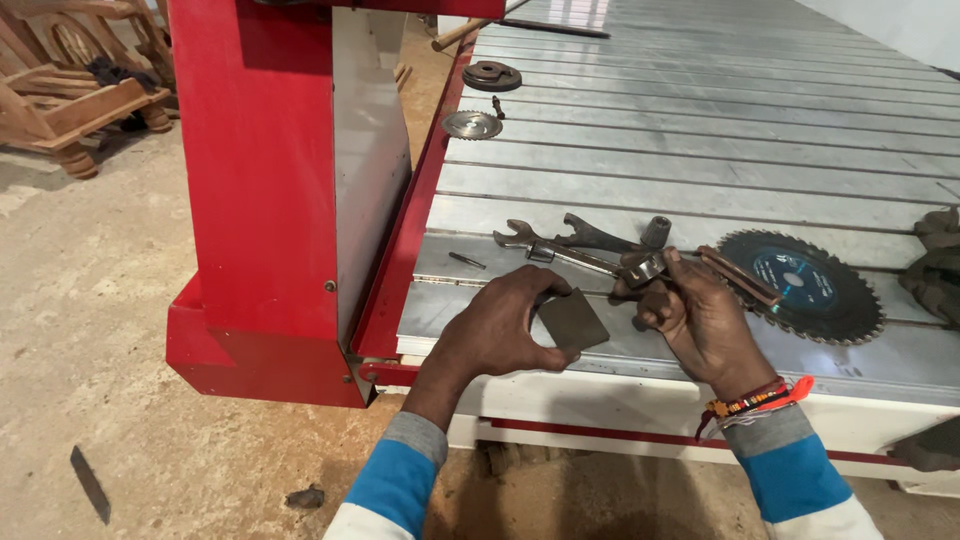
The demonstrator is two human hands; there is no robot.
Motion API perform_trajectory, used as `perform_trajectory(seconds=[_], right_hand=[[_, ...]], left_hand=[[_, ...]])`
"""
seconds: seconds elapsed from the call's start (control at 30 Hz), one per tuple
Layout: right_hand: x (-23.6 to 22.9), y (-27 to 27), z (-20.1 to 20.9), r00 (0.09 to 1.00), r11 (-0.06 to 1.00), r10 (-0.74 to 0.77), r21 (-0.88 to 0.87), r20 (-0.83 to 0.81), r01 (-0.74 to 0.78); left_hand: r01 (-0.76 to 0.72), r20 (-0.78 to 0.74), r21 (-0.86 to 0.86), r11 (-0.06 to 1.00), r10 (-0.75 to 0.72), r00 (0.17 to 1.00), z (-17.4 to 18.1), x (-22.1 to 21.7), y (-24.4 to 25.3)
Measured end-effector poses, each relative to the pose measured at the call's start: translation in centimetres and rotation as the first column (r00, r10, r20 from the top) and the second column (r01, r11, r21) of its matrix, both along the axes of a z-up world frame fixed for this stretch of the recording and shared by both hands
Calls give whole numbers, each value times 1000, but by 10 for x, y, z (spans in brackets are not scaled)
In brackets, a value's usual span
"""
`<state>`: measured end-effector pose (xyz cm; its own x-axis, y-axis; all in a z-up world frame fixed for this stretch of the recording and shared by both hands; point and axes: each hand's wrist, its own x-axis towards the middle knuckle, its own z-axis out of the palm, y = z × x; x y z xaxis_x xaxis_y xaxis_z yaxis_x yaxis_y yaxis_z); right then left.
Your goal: The person assembles mechanical components by aligning and fitting a bearing and a metal bracket onto a work surface, using their hands to position and press the parts together while various tools and blades are visible nearby.
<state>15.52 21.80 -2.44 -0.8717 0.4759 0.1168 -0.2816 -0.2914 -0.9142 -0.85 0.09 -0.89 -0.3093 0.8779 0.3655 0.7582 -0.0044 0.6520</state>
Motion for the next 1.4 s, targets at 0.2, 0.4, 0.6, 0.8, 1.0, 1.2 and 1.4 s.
perform_trajectory(seconds=[0.2, 0.4, 0.6, 0.8, 1.0, 1.2, 1.4], right_hand=[[0, -1, 0, 1000, 997, -9, 79, 17, 7], [-2, 9, -10, 999, 1000, -16, -23, -50, 15], [0, 8, -10, 996, 997, -77, 1, 34, 77], [0, 9, -7, 997, 997, -8, 82, 77, 1], [3, 18, -15, 998, 999, 48, 3, 51, -48], [3, 13, -10, 994, 994, 108, 22, -4, -108], [-8, -24, 3, 993, 931, -63, 364, 99, 23]], left_hand=[[1, -5, 20, 1000, -1, 1000, -3, -1, 0], [8, -14, 27, 1000, -8, 1000, -1, 0, -3], [-29, -23, -37, 999, 28, 999, 1, 0, -1], [-15, 17, -32, 999, 16, 1000, -2, -1, -1], [-7, -16, 13, 1000, 7, 1000, -4, -2, -2], [-4, 9, 29, 1000, 4, 1000, -7, -2, -3], [37, 16, 121, 992, -39, 999, -10, -4, -4]])
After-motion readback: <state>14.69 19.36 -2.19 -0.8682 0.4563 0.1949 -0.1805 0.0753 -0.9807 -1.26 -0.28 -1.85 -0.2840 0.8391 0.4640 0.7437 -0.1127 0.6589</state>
